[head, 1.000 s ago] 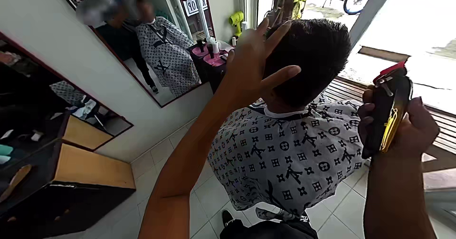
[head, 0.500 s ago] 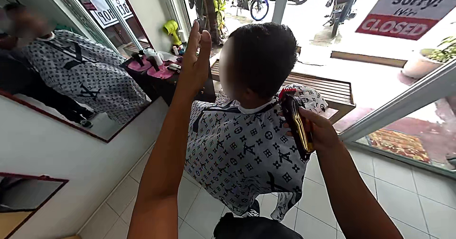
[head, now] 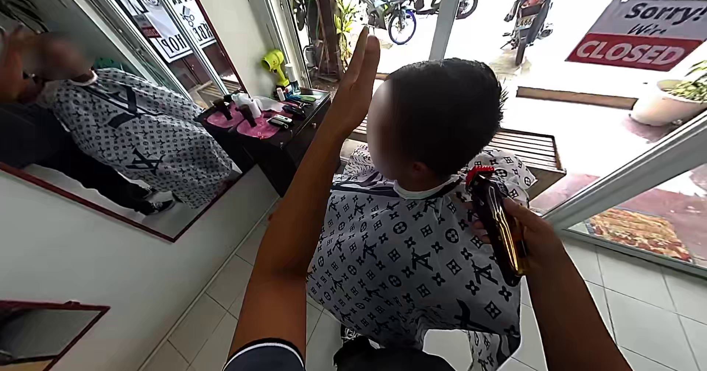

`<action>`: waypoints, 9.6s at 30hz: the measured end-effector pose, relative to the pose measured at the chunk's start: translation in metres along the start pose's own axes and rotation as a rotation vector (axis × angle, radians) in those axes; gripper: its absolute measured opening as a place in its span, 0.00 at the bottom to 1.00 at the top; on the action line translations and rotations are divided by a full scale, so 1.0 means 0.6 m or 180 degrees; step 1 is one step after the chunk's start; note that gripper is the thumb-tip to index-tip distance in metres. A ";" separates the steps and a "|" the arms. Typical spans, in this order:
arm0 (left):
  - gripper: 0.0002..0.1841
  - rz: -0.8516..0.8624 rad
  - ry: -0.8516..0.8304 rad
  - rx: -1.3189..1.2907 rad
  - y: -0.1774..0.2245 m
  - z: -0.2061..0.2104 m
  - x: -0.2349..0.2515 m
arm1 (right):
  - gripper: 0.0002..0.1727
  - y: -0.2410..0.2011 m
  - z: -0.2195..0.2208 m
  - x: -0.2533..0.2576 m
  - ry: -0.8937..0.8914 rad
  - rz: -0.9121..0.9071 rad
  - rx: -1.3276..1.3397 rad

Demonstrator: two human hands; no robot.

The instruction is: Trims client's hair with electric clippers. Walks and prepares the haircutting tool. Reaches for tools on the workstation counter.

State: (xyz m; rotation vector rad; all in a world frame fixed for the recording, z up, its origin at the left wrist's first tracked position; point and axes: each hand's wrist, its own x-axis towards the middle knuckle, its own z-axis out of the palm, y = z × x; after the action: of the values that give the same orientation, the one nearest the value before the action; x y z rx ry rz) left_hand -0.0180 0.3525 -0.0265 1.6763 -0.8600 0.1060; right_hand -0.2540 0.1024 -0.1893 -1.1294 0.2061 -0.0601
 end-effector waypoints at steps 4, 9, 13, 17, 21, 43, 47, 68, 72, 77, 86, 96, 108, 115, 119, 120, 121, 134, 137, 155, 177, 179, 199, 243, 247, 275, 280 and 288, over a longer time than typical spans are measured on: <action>0.35 0.0002 -0.0120 -0.0458 0.023 -0.038 0.036 | 0.21 0.020 0.008 -0.008 0.0208 -0.0118 0.0050; 0.33 0.0191 -0.0322 -0.0581 0.032 -0.060 0.058 | 0.21 0.025 0.042 -0.022 0.0631 -0.0184 -0.0131; 0.32 0.0117 -0.0458 -0.0808 0.019 -0.057 0.062 | 0.21 0.028 0.058 -0.029 0.0802 -0.0177 -0.0222; 0.30 0.0263 -0.0548 -0.0743 0.020 -0.053 0.058 | 0.20 0.021 0.063 -0.024 0.0863 -0.0112 -0.0407; 0.25 0.0514 -0.0640 -0.0342 0.040 -0.037 0.060 | 0.22 0.008 0.048 -0.011 0.0637 -0.0097 -0.0410; 0.35 0.0794 -0.2028 0.3352 0.093 0.209 0.070 | 0.21 -0.023 -0.036 0.077 -0.1136 -0.0125 -0.0126; 0.35 0.0784 -0.1938 0.3420 0.089 0.212 0.064 | 0.20 -0.048 -0.030 0.082 -0.1326 -0.0561 0.0077; 0.34 0.0792 -0.1696 0.3201 0.077 0.212 0.060 | 0.18 -0.048 -0.080 0.107 -0.1581 -0.0088 -0.0212; 0.32 0.0767 -0.1665 0.3190 0.077 0.213 0.063 | 0.16 -0.097 -0.053 0.103 -0.1522 -0.0469 0.0033; 0.33 0.0688 -0.1631 0.3200 0.082 0.216 0.060 | 0.17 -0.067 -0.083 0.116 -0.1631 -0.0306 0.0006; 0.32 0.0675 -0.1636 0.3213 0.083 0.218 0.058 | 0.17 -0.114 -0.089 0.139 -0.1841 -0.0631 -0.0156; 0.31 0.0677 -0.1649 0.3087 0.083 0.214 0.062 | 0.17 -0.127 -0.088 0.131 -0.1767 -0.0380 -0.0352; 0.33 0.0662 -0.1685 0.3027 0.083 0.215 0.065 | 0.16 -0.099 -0.043 0.089 -0.1387 -0.0543 -0.0098; 0.38 0.0781 -0.1747 0.2676 0.100 0.168 0.065 | 0.35 -0.053 -0.014 0.018 -0.0372 -0.0762 -0.3051; 0.41 0.0702 -0.2019 0.2696 0.087 0.156 0.073 | 0.32 -0.008 -0.004 0.009 -0.0190 -0.0446 -0.2427; 0.42 0.0677 -0.2016 0.2762 0.084 0.159 0.075 | 0.30 -0.005 0.004 0.011 -0.0224 -0.0348 -0.1763; 0.42 0.0667 -0.1993 0.2805 0.082 0.163 0.076 | 0.28 -0.004 0.014 0.014 -0.0238 -0.0217 -0.1216; 0.44 0.0730 -0.1908 0.2894 0.073 0.172 0.074 | 0.21 -0.046 0.059 0.039 -0.0762 -0.0612 0.0437; 0.44 0.0744 -0.1898 0.2874 0.075 0.173 0.073 | 0.22 -0.049 0.062 0.039 -0.0733 -0.0798 0.0524; 0.43 0.0610 -0.1817 0.2848 0.083 0.176 0.072 | 0.18 -0.025 0.044 0.026 -0.0765 -0.0134 0.0455; 0.40 0.0728 -0.2297 0.2896 0.080 0.148 0.080 | 0.27 0.003 0.093 0.009 -0.0125 -0.0089 -0.0294; 0.40 0.0824 -0.2263 0.2828 0.075 0.149 0.080 | 0.26 -0.007 0.105 0.003 -0.0140 -0.0113 -0.0161; 0.41 0.0878 -0.2207 0.2706 0.074 0.151 0.077 | 0.20 -0.055 0.140 0.001 -0.0109 -0.0725 0.0421; 0.41 0.1483 -0.2571 0.2389 0.078 0.088 0.099 | 0.28 0.075 0.248 0.016 0.0071 -0.0570 0.0344; 0.42 0.1537 -0.2752 0.2380 0.065 0.094 0.102 | 0.32 0.070 0.266 0.035 0.0368 -0.1039 0.0534; 0.42 0.1250 -0.2278 0.2279 0.058 0.109 0.085 | 0.16 0.037 0.240 0.007 0.0465 -0.0459 0.0882; 0.41 0.1307 -0.2200 0.2364 0.054 0.113 0.085 | 0.16 0.002 0.230 0.019 0.0383 -0.1066 0.0962; 0.41 0.1298 -0.2247 0.2385 0.055 0.113 0.087 | 0.15 0.034 0.230 0.010 0.0372 -0.0527 0.1014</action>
State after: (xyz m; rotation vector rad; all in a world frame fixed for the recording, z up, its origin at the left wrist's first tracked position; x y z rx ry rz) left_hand -0.0248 0.2670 0.0056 2.2452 -1.8617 0.1249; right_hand -0.2223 0.2330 -0.1518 -0.8236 0.1987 -0.2969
